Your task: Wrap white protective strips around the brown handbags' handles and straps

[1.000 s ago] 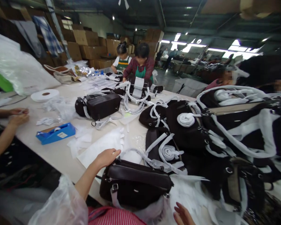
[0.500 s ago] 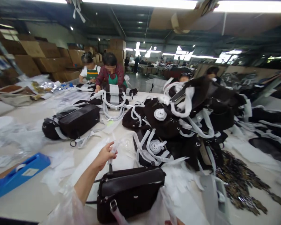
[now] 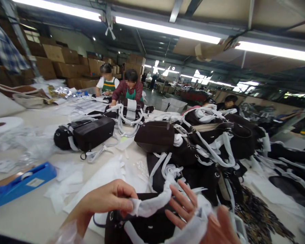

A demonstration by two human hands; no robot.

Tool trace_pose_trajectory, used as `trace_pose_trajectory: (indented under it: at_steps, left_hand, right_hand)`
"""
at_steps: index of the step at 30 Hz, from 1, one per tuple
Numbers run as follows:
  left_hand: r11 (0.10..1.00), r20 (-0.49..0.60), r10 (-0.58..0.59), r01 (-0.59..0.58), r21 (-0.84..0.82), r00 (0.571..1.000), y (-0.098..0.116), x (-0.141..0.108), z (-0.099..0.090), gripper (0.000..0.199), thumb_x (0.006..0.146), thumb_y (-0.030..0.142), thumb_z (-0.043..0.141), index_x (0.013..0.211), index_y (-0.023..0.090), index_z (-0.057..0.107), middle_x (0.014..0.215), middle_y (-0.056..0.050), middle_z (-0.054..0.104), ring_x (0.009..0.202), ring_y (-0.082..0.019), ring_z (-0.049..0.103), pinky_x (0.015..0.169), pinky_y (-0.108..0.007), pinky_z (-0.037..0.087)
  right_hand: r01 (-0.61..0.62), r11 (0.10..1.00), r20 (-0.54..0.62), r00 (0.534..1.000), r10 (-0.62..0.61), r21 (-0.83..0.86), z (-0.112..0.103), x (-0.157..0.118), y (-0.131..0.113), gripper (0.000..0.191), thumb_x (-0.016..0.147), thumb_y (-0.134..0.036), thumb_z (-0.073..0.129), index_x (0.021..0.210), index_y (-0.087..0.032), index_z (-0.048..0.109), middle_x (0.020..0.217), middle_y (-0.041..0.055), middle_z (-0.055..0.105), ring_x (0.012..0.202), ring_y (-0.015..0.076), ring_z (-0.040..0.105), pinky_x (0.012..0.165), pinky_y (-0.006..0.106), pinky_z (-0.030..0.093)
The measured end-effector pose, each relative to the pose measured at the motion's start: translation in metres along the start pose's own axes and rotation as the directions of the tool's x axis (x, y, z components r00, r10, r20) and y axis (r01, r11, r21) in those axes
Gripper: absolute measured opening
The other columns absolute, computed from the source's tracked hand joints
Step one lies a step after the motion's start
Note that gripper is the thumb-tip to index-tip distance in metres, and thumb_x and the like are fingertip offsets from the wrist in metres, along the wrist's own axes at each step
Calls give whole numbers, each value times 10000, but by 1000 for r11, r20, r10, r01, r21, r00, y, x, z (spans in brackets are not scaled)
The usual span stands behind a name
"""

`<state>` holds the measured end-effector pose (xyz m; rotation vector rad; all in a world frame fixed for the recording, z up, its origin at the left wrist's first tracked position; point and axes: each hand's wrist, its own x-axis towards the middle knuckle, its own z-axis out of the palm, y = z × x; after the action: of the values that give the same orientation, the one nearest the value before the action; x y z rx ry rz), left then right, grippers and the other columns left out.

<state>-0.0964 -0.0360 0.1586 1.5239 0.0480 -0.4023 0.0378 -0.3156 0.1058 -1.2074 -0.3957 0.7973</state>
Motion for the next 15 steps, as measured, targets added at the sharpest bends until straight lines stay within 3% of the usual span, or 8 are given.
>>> trace_pose_trajectory:
  at_steps: [2,4,8,10,12,15]
  left_hand:
    - [1000,-2,-13,13,-24,1000,-5,-7,3,130,669,247,642,746,158,697,582,29,571,544,-89,489,539,-180,381]
    - [997,-32,-1,-1,-75,999,-9,-11,6,145,676,264,642,757,156,695,601,25,580,550,-89,501,549,-180,391]
    - [991,-15,130,-130,-23,991,-8,-12,16,168,664,321,691,731,167,703,755,-1,627,688,-122,552,640,-204,436]
    - [958,6,275,-274,79,961,-5,-8,25,211,652,371,729,728,175,710,996,-33,642,948,-197,569,858,-264,441]
    - [922,6,364,-362,135,931,-3,-3,39,281,673,434,729,782,175,719,1153,-46,601,1137,-268,504,1013,-314,360]
    - [955,-8,294,-294,38,956,-7,5,63,421,768,538,623,982,183,696,1037,-37,637,1031,-267,569,925,-325,437]
  right_hand:
    - [-61,979,-20,998,66,196,27,17,-20,755,797,-767,355,1315,-234,491,1307,192,567,1192,366,556,916,605,460]
    - [-72,946,-119,986,115,315,49,26,-33,555,809,-627,520,1214,-248,542,1179,140,636,1164,338,580,928,597,464]
    - [-76,878,-246,945,214,472,74,36,-45,616,720,-540,693,1246,-293,490,1181,92,616,1116,320,604,905,560,493]
    - [-84,874,-250,941,227,478,77,41,-42,620,697,-522,728,1231,-295,508,1205,84,605,1066,298,621,880,525,513]
    - [-94,898,-230,951,209,429,76,47,-33,579,700,-508,742,1199,-298,535,1214,63,604,1036,268,626,877,485,521]
    - [-158,947,-139,969,203,280,64,47,-15,517,725,-538,721,1166,-313,570,1196,38,626,1020,238,631,869,416,523]
